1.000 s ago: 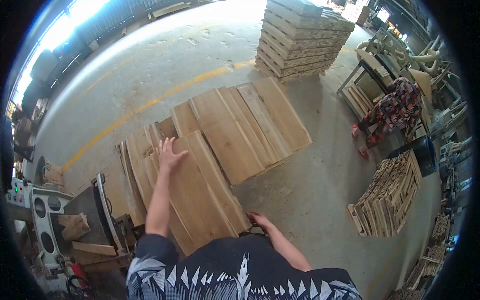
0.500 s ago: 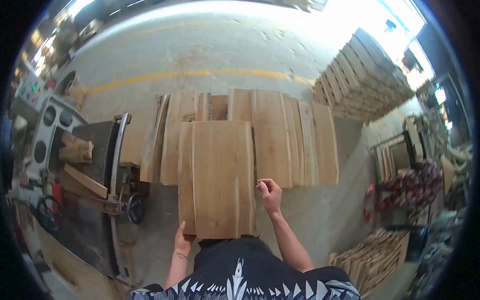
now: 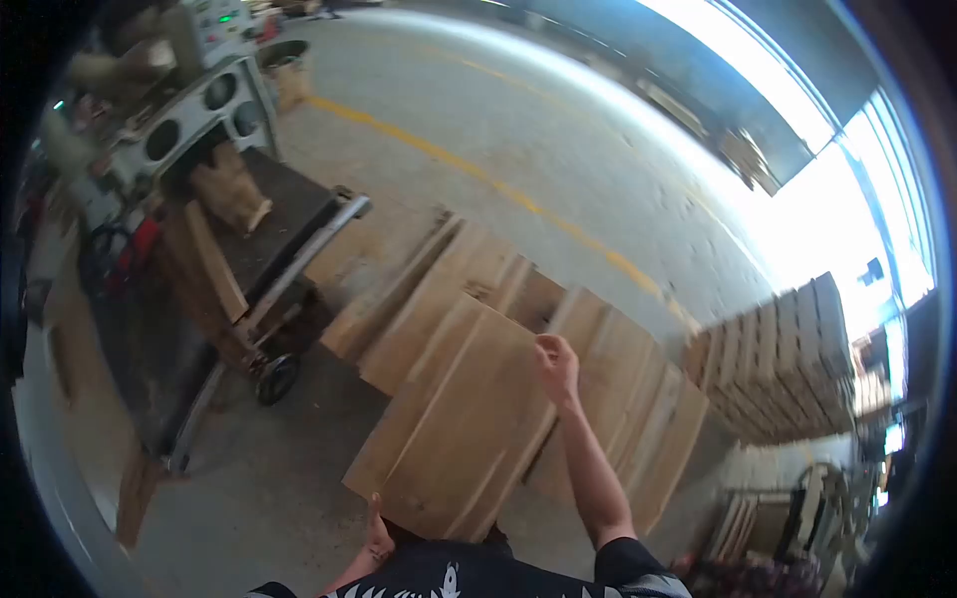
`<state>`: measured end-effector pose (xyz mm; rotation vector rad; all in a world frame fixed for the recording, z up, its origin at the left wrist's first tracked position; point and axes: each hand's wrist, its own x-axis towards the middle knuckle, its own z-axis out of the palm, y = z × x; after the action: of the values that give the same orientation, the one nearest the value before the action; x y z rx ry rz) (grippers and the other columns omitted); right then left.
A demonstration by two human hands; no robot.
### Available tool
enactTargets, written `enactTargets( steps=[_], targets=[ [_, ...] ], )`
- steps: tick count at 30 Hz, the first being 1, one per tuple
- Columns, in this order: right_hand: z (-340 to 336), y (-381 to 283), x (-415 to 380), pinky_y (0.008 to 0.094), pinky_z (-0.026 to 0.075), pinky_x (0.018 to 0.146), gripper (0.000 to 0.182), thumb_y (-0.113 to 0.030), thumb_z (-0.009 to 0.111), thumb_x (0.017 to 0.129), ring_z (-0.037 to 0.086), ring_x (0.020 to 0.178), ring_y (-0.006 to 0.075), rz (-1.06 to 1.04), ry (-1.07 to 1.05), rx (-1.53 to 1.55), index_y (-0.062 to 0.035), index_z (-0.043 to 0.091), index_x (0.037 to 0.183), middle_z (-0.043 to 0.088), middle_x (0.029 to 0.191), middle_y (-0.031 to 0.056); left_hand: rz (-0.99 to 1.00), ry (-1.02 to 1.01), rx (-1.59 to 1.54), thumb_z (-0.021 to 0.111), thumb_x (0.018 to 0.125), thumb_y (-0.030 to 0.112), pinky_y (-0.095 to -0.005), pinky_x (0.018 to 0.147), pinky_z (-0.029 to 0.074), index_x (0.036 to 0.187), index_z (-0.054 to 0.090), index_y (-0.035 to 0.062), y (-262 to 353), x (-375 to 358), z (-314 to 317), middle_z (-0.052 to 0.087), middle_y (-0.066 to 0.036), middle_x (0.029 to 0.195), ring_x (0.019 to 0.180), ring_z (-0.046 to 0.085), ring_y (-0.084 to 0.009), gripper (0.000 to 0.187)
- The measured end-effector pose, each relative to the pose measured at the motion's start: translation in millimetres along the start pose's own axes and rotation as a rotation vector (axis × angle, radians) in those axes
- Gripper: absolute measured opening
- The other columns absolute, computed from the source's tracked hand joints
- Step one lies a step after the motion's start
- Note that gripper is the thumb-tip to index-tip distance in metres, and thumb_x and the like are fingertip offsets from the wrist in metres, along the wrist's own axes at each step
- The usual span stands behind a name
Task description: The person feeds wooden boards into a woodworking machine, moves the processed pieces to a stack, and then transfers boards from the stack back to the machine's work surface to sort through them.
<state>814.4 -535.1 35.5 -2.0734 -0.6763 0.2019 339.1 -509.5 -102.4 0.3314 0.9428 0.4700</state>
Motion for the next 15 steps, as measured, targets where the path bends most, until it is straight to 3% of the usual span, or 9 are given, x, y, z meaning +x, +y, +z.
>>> enactTargets(
  steps=[2, 5, 6, 9, 15],
  targets=[
    [12, 11, 43, 0.0324, 0.05, 0.089, 0.033, -0.024, 0.066, 0.092, 0.067, 0.098, 0.0212, -0.137, -0.04, -0.223, -0.0045, 0.064, 0.118, 0.072, 0.099, 0.0097, 0.118, 0.012, 0.064, 0.063, 0.091, 0.044, -0.0411, 0.105, 0.042, 0.14, 0.044, 0.0076, -19, -7, 14, 0.053, -0.01, 0.135, 0.125, 0.052, -0.0271, 0.064],
    [37, 31, 73, 0.037, 0.05, 0.091, 0.043, -0.035, 0.066, 0.091, 0.066, 0.106, 0.028, -0.109, -0.269, -0.17, -0.0055, 0.063, 0.121, 0.07, 0.108, 0.0148, -0.1, -0.019, -0.235, 0.064, 0.09, 0.035, -0.0424, 0.102, 0.046, 0.136, 0.047, 0.0043, -27, -34, 43, 0.059, -0.013, 0.126, 0.117, 0.057, -0.0281, 0.058],
    [31, -13, 63, 0.0413, 0.048, 0.095, 0.055, -0.053, 0.058, 0.091, 0.063, 0.11, 0.0327, 0.06, -0.396, -0.443, -0.0073, 0.063, 0.122, 0.068, 0.115, 0.017, -0.017, 0.014, -0.247, 0.063, 0.09, 0.034, -0.0426, 0.101, 0.046, 0.135, 0.048, 0.0031, -31, -39, 53, 0.06, -0.013, 0.124, 0.115, 0.059, -0.0285, 0.057],
    [41, -10, 66, 0.0444, 0.045, 0.098, 0.066, -0.065, 0.047, 0.091, 0.06, 0.115, 0.0369, 0.093, -0.428, -0.61, -0.009, 0.064, 0.122, 0.066, 0.119, 0.0191, 0.185, 0.058, -0.242, 0.063, 0.088, 0.031, -0.0427, 0.099, 0.048, 0.132, 0.05, 0.0007, -36, -35, 64, 0.063, -0.014, 0.119, 0.11, 0.061, -0.0295, 0.054],
    [28, 1, 98, 0.044, 0.043, 0.103, 0.081, -0.073, 0.042, 0.088, 0.055, 0.122, 0.0386, 0.082, -0.743, -0.507, -0.0041, 0.062, 0.126, 0.062, 0.126, 0.0228, 0.224, -0.046, -0.227, 0.064, 0.084, 0.029, -0.0419, 0.097, 0.048, 0.13, 0.051, 0.0003, -41, -22, 57, 0.062, -0.014, 0.12, 0.111, 0.06, -0.0297, 0.056]
  ],
)
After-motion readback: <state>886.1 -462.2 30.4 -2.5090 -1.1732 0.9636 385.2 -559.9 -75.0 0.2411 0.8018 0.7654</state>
